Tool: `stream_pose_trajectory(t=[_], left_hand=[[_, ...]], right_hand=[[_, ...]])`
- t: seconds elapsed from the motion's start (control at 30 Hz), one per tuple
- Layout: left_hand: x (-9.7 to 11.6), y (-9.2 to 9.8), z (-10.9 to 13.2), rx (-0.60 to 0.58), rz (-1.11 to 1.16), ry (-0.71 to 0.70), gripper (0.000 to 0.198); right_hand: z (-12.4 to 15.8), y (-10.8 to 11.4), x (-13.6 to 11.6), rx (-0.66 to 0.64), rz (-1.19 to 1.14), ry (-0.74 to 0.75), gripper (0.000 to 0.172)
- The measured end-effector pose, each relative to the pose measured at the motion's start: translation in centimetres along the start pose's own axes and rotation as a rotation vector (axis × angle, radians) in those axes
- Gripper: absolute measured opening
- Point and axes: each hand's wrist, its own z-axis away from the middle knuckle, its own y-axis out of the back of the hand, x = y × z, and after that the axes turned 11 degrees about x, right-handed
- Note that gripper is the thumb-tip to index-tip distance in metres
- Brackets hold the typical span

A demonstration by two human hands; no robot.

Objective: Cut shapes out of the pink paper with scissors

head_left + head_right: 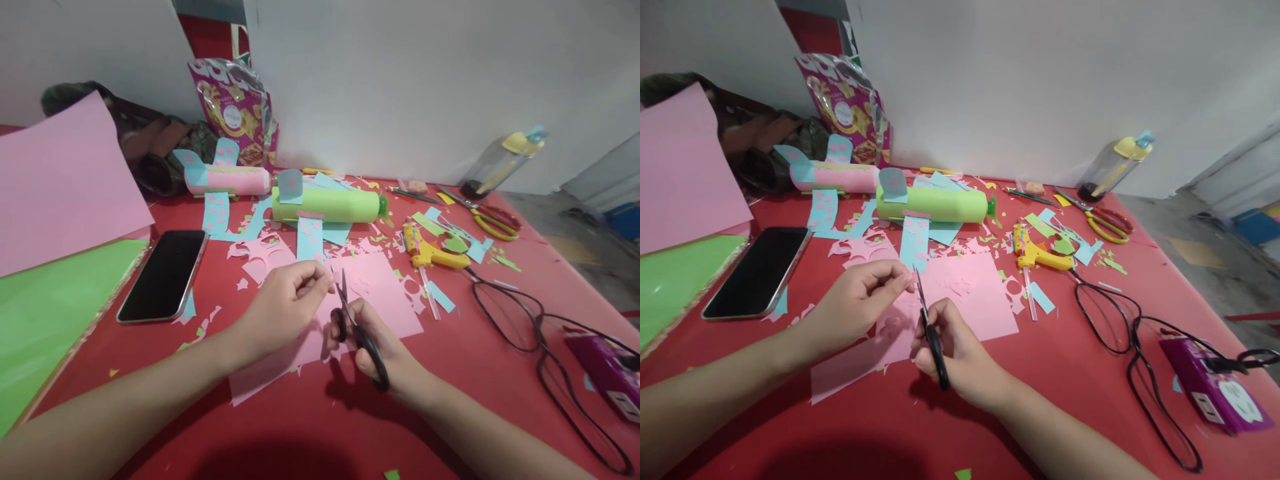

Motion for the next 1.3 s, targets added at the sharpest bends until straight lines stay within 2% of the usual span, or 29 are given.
stream_pose_trajectory(t=[0.3, 0.73, 1.3], left_hand=[[-0.08, -0.28, -0.15, -0.066, -0.021, 0.002, 0.02], [0.09, 0.04, -0.17, -0.077, -0.12, -0.047, 0.021], [0.16, 0.46, -0.45, -0.098, -0.181, -0.09, 0.025]], right_hand=[[0.12, 0.17, 0.05, -0.026, -0.003, -0.003, 0.045], [-0.05, 0.4, 0.5, -0.07, 0.003, 0.036, 0.041], [0.0, -0.11, -0.21, -0.046, 0.057, 0.047, 0.036]])
